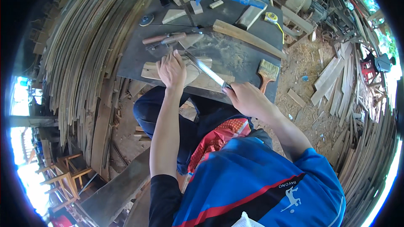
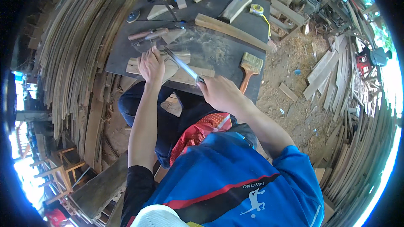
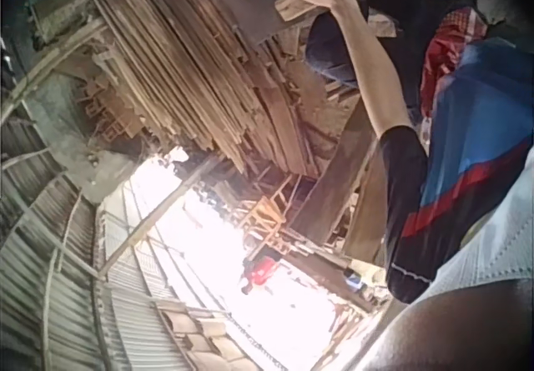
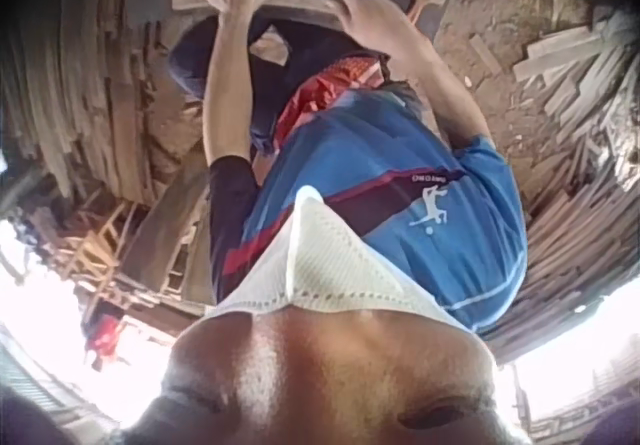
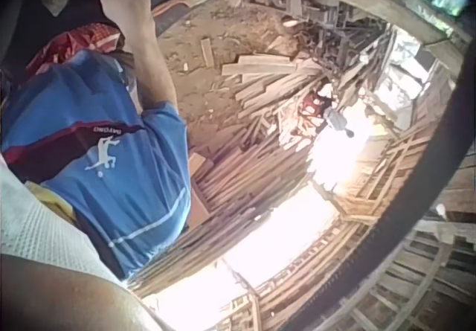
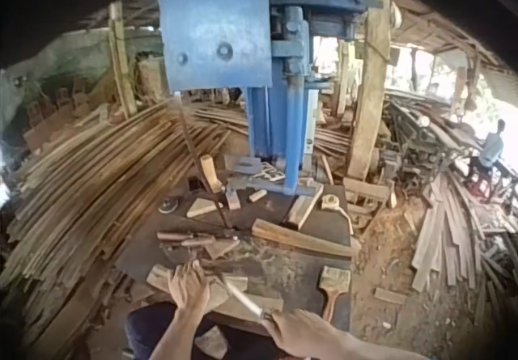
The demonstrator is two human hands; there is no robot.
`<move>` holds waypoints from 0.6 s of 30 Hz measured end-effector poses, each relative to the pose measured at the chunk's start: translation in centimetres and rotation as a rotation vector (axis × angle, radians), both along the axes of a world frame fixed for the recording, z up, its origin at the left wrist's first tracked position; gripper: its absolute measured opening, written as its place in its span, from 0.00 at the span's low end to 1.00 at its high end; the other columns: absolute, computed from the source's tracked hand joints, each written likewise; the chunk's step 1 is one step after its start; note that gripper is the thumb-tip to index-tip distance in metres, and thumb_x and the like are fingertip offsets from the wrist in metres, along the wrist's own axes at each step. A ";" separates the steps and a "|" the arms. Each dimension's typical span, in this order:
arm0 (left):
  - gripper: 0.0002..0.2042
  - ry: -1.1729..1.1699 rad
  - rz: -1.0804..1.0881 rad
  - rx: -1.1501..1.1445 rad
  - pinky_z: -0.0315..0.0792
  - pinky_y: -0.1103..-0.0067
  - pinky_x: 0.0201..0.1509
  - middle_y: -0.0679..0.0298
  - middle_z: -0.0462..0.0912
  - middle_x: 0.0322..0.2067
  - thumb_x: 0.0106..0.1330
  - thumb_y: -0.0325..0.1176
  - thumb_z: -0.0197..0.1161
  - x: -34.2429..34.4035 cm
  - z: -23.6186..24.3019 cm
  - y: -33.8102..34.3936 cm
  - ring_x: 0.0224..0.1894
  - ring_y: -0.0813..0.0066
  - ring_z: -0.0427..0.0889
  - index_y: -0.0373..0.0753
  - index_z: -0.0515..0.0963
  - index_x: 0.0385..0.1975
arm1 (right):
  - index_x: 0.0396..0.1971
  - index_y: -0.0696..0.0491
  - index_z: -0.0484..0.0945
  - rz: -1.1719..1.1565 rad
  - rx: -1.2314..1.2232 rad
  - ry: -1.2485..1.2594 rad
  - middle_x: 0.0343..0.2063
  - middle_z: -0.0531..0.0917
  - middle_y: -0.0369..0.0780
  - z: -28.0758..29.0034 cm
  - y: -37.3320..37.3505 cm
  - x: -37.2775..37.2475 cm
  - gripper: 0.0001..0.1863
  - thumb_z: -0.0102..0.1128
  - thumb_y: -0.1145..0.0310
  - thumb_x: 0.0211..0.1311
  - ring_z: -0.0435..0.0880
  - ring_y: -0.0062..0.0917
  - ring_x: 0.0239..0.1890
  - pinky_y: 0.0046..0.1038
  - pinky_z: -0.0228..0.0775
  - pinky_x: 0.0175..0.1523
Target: The person carves letters into a small wooden piece using a chisel and hammer, then brushes away the wood shavings. The carving is done by hand on a workbench in a workshop.
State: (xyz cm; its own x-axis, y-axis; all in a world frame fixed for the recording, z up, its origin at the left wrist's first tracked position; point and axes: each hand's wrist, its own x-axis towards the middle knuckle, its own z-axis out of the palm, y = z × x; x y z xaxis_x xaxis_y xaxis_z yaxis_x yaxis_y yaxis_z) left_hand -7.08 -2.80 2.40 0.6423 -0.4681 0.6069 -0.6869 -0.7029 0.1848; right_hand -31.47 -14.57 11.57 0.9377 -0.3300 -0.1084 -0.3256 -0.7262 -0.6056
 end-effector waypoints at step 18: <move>0.26 0.689 -0.002 -0.940 0.72 0.64 0.39 0.53 0.85 0.29 0.82 0.45 0.43 -2.5 2.0 1.2 0.35 0.54 0.84 0.30 0.80 0.30 | 0.34 0.64 0.77 -0.086 0.161 -0.156 0.28 0.82 0.59 -3.1 -1.7 -2.1 0.23 0.57 0.54 0.72 0.81 0.59 0.36 0.54 0.69 0.43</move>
State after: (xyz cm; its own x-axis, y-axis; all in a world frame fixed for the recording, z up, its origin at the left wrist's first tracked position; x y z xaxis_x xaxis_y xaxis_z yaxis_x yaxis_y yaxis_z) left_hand -9.61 -1.58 4.36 0.9709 -0.0205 0.2386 -0.2395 -0.0894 0.9668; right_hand -33.60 -16.24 8.47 0.9164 -0.3997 -0.0218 -0.2752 -0.5894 -0.7595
